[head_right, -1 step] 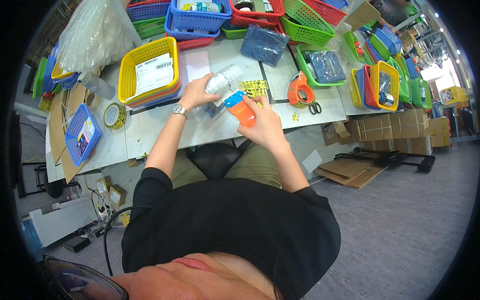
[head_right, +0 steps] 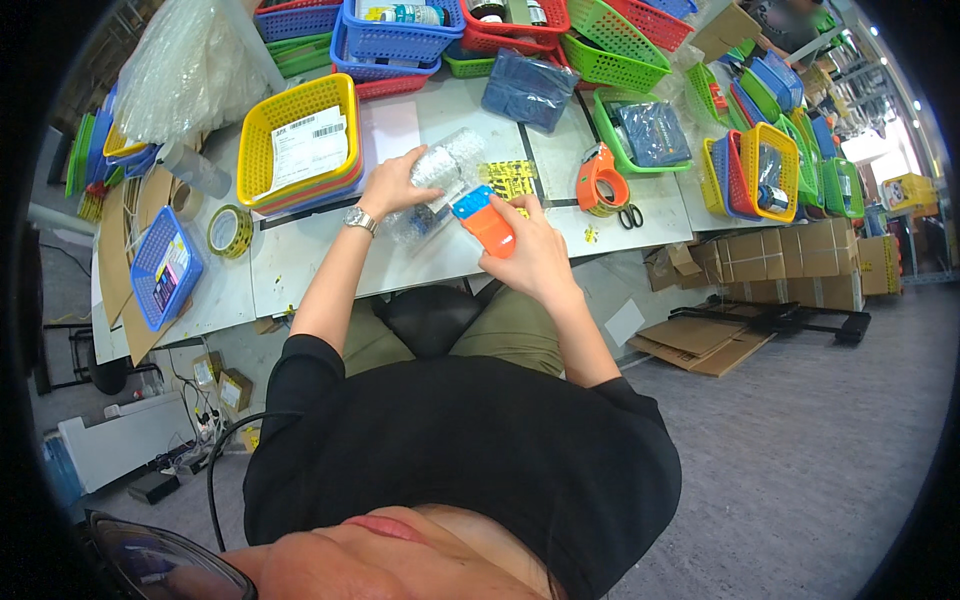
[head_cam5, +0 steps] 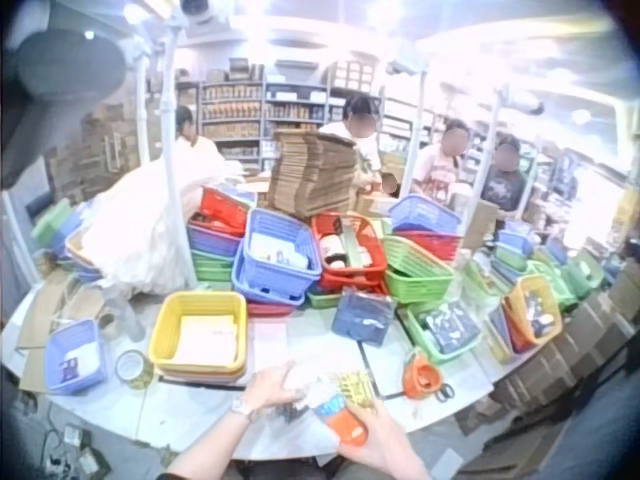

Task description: The person affixes a shipping label to a small cardboard box and seals it with tape. They then wrap two cylindrical items in bubble wrap, secure the bundle with tape, and place it into a larger box, which is also taped shut.

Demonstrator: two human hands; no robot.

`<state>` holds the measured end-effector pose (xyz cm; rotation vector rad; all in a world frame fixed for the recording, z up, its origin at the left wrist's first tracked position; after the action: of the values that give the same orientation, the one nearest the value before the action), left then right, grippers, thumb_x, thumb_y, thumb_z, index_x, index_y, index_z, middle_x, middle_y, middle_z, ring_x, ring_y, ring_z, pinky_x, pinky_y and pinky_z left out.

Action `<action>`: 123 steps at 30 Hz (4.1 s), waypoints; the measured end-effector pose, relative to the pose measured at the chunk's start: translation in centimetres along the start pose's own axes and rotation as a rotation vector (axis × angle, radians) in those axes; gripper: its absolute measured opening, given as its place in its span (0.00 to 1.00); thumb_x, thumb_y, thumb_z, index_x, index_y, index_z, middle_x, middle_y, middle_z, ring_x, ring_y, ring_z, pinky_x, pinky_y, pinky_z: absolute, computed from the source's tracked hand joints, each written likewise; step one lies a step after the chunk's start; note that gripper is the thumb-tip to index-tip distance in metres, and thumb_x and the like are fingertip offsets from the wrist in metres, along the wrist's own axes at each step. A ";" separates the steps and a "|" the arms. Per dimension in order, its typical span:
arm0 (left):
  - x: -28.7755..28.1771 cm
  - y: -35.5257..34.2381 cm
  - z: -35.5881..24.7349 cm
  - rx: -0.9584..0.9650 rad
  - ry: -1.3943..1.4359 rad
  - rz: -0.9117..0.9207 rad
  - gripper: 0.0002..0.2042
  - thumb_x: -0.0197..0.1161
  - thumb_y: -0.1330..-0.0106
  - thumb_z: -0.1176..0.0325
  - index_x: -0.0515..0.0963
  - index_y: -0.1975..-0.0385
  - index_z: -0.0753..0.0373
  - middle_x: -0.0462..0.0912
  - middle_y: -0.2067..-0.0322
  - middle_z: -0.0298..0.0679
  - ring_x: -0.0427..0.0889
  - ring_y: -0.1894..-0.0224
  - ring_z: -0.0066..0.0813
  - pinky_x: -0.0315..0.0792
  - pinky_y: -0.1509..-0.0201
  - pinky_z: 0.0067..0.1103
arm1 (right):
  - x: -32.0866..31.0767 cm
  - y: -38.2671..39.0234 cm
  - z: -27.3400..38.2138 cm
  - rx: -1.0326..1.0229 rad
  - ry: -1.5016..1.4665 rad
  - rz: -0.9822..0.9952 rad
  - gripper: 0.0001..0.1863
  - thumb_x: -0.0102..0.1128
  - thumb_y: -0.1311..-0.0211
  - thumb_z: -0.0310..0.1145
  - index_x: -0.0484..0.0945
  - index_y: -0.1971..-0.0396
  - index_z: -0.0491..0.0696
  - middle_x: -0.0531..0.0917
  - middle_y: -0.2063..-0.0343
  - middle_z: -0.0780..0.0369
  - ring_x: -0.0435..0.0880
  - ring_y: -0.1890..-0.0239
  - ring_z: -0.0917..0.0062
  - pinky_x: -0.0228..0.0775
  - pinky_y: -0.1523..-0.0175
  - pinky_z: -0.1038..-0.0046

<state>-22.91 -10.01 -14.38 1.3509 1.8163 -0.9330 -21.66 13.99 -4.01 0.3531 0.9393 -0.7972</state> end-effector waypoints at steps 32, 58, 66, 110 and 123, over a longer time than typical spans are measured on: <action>3.8 0.5 -9.1 0.068 -0.576 -0.120 0.42 0.58 0.43 0.35 0.56 0.29 0.46 0.78 0.65 0.45 0.81 0.71 0.40 0.75 0.76 0.30 | 2.6 -4.4 -2.2 0.000 0.461 0.438 0.29 0.69 0.66 0.44 0.84 0.59 0.44 0.81 0.61 0.52 0.83 0.58 0.57 0.77 0.51 0.62; 1.4 1.4 -1.5 -0.551 -0.266 0.143 0.63 0.49 0.52 0.19 0.47 0.30 0.72 0.65 0.40 0.67 0.78 0.47 0.53 0.79 0.57 0.36 | 8.3 -7.7 -11.4 -0.066 0.536 -0.452 0.36 0.68 0.50 0.41 0.69 0.40 0.46 0.67 0.41 0.52 0.63 0.37 0.59 0.55 0.36 0.53; 3.4 2.8 -2.4 0.384 -0.325 -0.052 0.27 0.45 0.28 0.50 0.67 0.36 0.60 0.63 0.33 0.42 0.58 0.29 0.37 0.47 0.27 0.43 | 8.5 -2.1 -10.1 -0.122 -0.015 -0.520 0.20 0.63 0.41 0.34 0.76 0.49 0.46 0.72 0.45 0.52 0.65 0.38 0.55 0.55 0.35 0.56; -1.4 5.0 -0.9 -0.068 0.676 -0.128 0.43 0.84 0.63 0.63 0.68 0.44 0.65 0.79 0.52 0.42 0.78 0.48 0.30 0.71 0.40 0.26 | 4.6 -4.8 -2.7 -0.544 -0.128 -0.191 0.08 0.71 0.53 0.32 0.82 0.70 0.54 0.76 0.49 0.64 0.71 0.40 0.63 0.59 0.37 0.58; 0.4 5.1 0.2 -0.019 0.703 -0.054 0.46 0.84 0.66 0.64 0.67 0.42 0.64 0.78 0.48 0.40 0.77 0.45 0.29 0.71 0.39 0.26 | 8.7 -4.2 1.1 -0.594 0.462 -0.047 0.17 0.59 0.47 0.30 0.80 0.54 0.47 0.77 0.43 0.61 0.77 0.52 0.72 0.64 0.42 0.67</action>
<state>-18.05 -8.95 -15.58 1.7669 2.3681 -0.4813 -21.21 6.64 -10.29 -0.0126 1.5676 -0.4475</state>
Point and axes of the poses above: each hand's wrist, its own y-axis away from the middle knuckle, its own x-axis out of the palm, z = x × y, the point moved 7 cm from there along -y, towards the middle knuckle
